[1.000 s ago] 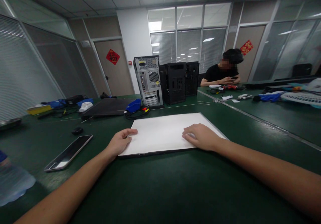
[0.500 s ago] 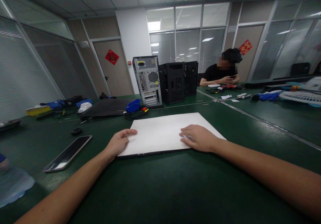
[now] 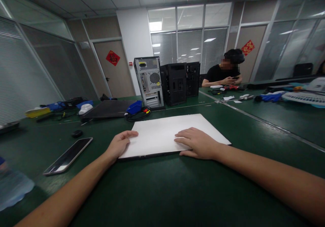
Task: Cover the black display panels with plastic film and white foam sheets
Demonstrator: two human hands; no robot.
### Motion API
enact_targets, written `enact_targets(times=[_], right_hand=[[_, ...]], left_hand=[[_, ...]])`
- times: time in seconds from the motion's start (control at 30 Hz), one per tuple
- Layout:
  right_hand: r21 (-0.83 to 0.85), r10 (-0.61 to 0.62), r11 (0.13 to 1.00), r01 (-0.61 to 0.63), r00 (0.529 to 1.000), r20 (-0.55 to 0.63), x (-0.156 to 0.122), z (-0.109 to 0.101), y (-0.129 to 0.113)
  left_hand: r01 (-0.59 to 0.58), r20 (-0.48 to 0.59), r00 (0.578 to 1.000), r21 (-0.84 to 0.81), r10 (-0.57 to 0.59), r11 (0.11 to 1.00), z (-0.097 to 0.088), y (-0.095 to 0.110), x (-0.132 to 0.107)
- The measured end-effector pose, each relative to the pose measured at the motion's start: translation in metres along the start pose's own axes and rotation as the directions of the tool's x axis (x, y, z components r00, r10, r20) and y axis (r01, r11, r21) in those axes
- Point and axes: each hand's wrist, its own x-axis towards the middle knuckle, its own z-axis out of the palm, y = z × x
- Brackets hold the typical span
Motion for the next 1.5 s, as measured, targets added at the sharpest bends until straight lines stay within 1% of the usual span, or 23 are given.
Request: enact_targets(times=[0.07,0.17,0.23,0.33,0.4,0.47,0.57,0.63,0.73,0.83,0.9,0.97,1.03,1.17,1.3,1.43,1.5], right_hand=[[-0.079,-0.108,0.991,0.105,0.993,-0.045,0.001,-0.001,-0.002],[-0.203,-0.288,0.943,0.262,0.952,-0.108,0.002,-0.006,-0.008],[-0.259,-0.353,0.914,0.312,0.926,-0.13,0.002,-0.009,-0.01],[-0.314,-0.372,0.897,0.312,0.915,-0.153,0.001,-0.014,-0.009],[-0.343,-0.361,0.894,0.289,0.918,-0.168,-0.001,-0.018,-0.005],[-0.345,-0.334,0.903,0.257,0.924,-0.186,-0.003,-0.022,0.0],[-0.309,-0.291,0.926,0.218,0.933,-0.213,-0.007,-0.026,0.006],[-0.295,-0.278,0.933,0.208,0.936,-0.218,-0.009,-0.027,0.009],[-0.291,-0.268,0.936,0.197,0.936,-0.228,-0.012,-0.025,0.013],[-0.29,-0.253,0.94,0.176,0.934,-0.252,-0.014,-0.022,0.016],[-0.288,-0.239,0.945,0.157,0.931,-0.276,-0.015,-0.021,0.017],[-0.286,-0.229,0.948,0.142,0.926,-0.301,-0.015,-0.02,0.019],[-0.291,-0.23,0.947,0.135,0.918,-0.323,-0.015,-0.02,0.019],[-0.33,-0.207,0.941,0.077,0.901,-0.38,-0.013,-0.018,0.02],[-0.321,-0.128,0.947,-0.016,0.897,-0.422,-0.012,-0.019,0.021],[-0.289,-0.01,0.949,-0.122,0.909,-0.416,-0.008,-0.03,0.021],[-0.271,0.036,0.948,-0.167,0.902,-0.43,-0.005,-0.038,0.024]], left_hand=[[-0.015,-0.009,1.0,-0.024,0.015,1.0,0.0,-0.002,0.001],[-0.044,-0.025,0.999,-0.08,0.042,0.996,-0.002,-0.005,0.004],[-0.025,-0.037,0.999,-0.128,0.021,0.991,-0.003,-0.005,0.004],[0.064,-0.035,0.997,-0.203,-0.072,0.977,-0.005,-0.001,0.001],[0.108,-0.018,0.993,-0.257,-0.117,0.96,-0.007,0.002,-0.001],[0.112,0.0,0.993,-0.319,-0.118,0.941,-0.008,0.002,0.0],[0.069,0.008,0.997,-0.388,-0.072,0.919,-0.01,0.002,0.0],[0.031,0.019,1.0,-0.386,-0.025,0.922,-0.011,0.004,-0.002],[-0.04,0.05,0.997,-0.29,0.057,0.956,-0.012,0.011,-0.009],[-0.134,0.033,0.99,-0.107,0.138,0.985,-0.012,0.019,-0.016],[-0.221,0.003,0.975,-0.03,0.222,0.975,-0.011,0.022,-0.019],[-0.302,-0.02,0.953,0.004,0.302,0.953,-0.01,0.021,-0.019],[-0.347,-0.028,0.937,0.029,0.347,0.938,-0.009,0.018,-0.019],[-0.378,-0.028,0.924,0.08,0.381,0.922,-0.009,0.014,-0.019],[-0.395,-0.017,0.917,0.094,0.398,0.914,-0.01,0.012,-0.02],[-0.403,-0.005,0.914,0.117,0.406,0.908,-0.008,0.014,-0.021],[-0.399,-0.011,0.915,0.133,0.404,0.907,-0.007,0.015,-0.021]])
